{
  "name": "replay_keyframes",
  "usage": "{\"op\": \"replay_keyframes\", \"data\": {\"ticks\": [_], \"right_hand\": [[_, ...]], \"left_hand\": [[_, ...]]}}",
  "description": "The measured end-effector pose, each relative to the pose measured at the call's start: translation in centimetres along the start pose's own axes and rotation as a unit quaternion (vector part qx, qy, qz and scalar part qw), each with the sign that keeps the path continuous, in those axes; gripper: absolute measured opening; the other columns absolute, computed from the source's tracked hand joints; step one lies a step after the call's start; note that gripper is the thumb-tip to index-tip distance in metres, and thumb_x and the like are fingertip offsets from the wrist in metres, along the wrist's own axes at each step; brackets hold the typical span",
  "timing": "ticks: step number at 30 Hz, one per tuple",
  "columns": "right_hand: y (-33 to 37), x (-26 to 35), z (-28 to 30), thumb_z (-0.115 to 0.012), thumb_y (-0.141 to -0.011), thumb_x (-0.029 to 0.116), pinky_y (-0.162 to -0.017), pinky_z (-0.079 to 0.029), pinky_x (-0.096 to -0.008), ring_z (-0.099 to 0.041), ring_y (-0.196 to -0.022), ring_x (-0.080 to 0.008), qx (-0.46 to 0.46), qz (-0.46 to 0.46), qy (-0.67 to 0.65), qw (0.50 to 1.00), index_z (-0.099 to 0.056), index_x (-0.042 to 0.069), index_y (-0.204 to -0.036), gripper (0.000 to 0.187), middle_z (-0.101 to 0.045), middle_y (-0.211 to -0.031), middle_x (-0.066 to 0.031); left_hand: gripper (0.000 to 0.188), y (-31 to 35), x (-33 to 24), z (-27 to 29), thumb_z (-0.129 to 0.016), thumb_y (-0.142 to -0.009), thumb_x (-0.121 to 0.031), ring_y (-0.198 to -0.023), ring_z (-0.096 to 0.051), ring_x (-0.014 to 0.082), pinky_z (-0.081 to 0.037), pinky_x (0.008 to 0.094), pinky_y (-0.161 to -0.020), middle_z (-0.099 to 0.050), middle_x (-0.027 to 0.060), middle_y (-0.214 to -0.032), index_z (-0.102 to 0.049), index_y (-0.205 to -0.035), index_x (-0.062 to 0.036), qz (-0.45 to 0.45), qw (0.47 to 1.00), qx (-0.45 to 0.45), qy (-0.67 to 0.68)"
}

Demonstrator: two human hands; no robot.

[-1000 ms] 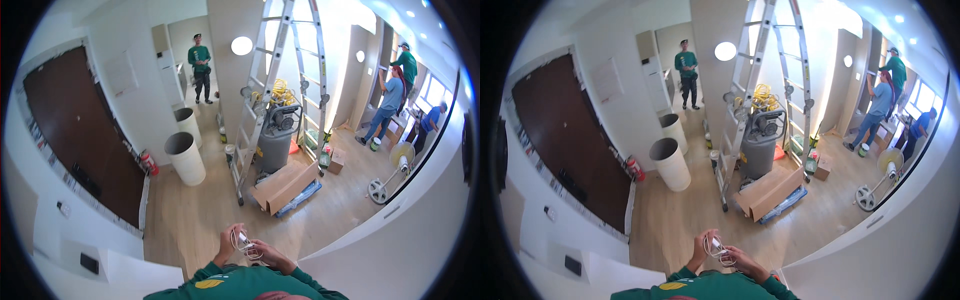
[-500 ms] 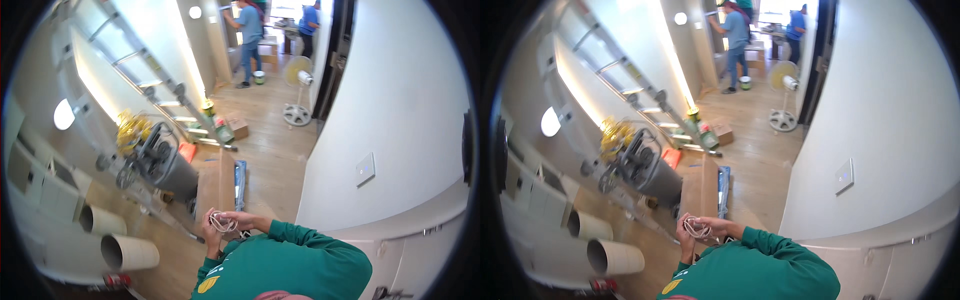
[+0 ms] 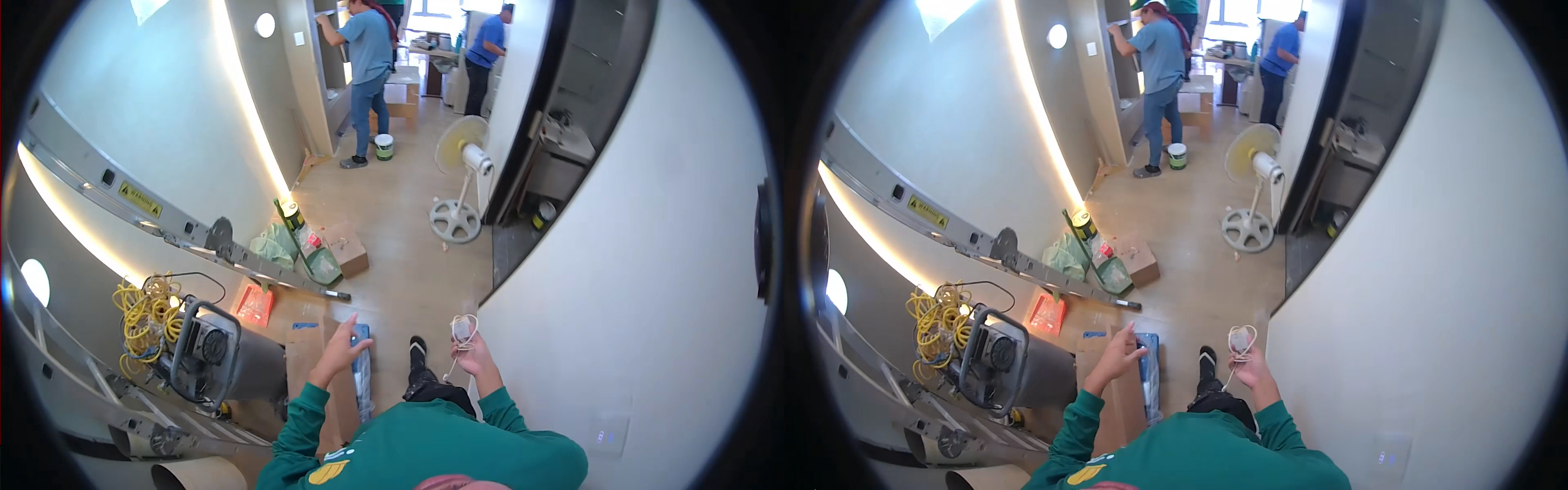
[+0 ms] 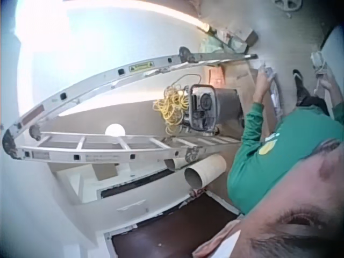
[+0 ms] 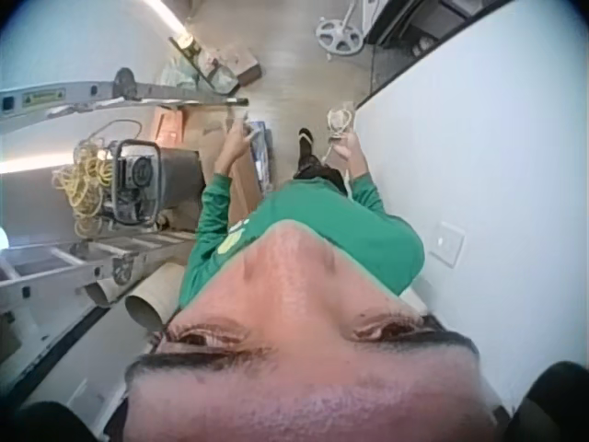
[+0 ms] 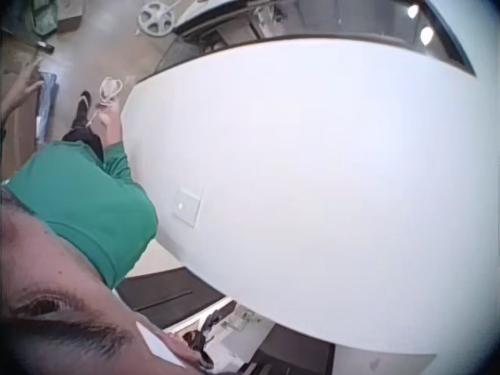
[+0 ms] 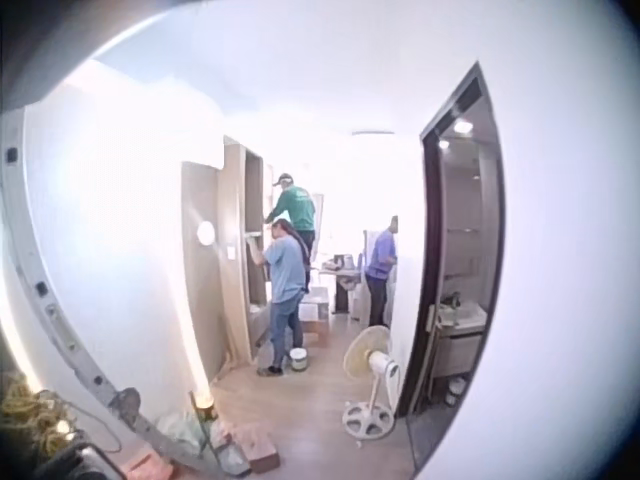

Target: The person takes an item and a cord from an upper cabinet, carries a door panel to a workspace, and applies adhesive tape to its hinge.

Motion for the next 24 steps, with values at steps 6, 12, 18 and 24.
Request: {"op": "replay_keyframes", "data": {"ticks": [6,12,18,24], "right_hand": [[-15.8,15.5,-11.3,-0.056,-0.095,0.049,-0.063,-0.051,-0.0313,-0.060,-0.071,-0.0205,0.018,0.037,0.039,0.998,-0.064,0.010,-0.112,0.042,-0.064,-0.088,-0.0086],[-30.9,27.9,-25.8,-0.056,-0.096,0.048,-0.064,-0.049,-0.0320,-0.059,-0.074,-0.0206,0.103,0.025,0.045,0.993,-0.060,0.007,-0.118,0.047,-0.065,-0.092,-0.0086],[-44.8,37.8,-39.2,-0.060,-0.094,0.048,-0.067,-0.051,-0.0310,-0.060,-0.078,-0.0209,0.175,0.006,0.013,0.984,-0.059,0.004,-0.120,0.051,-0.064,-0.098,-0.0115],[-56.8,48.9,-45.9,-0.060,-0.094,0.045,-0.069,-0.053,-0.0316,-0.061,-0.080,-0.0215,0.129,0.087,-0.055,0.986,-0.060,0.003,-0.119,0.049,-0.064,-0.099,-0.0123]], "left_hand": [[0.069,-1.4,24.9,-4.0,-0.072,-0.084,-0.038,-0.117,-0.059,0.0358,-0.047,0.0417,-0.098,-0.061,0.0255,-0.124,-0.052,-0.131,0.0076,0.312,0.935,-0.154,0.068],[0.041,2.1,26.3,-6.2,-0.069,-0.087,-0.037,-0.085,-0.065,0.0267,-0.052,0.0397,-0.073,-0.068,0.0148,-0.097,-0.066,-0.106,-0.0004,0.672,0.716,-0.051,0.184],[0.031,-13.5,28.9,-5.6,-0.066,-0.089,-0.031,-0.077,-0.062,0.0237,-0.050,0.0369,-0.065,-0.064,0.0115,-0.089,-0.063,-0.102,-0.0031,0.659,0.712,-0.047,0.239],[0.022,-39.1,33.6,0.1,-0.063,-0.090,-0.026,-0.068,-0.059,0.0206,-0.048,0.0341,-0.057,-0.059,0.0082,-0.081,-0.059,-0.098,-0.0058,0.582,0.765,-0.056,0.271]]}}
Point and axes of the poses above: each hand's wrist, its own y-axis away from the middle knuckle, its own z-axis out of the back of the hand, x = y × z, the point moved 4 cm from there along -y, towards the middle knuckle
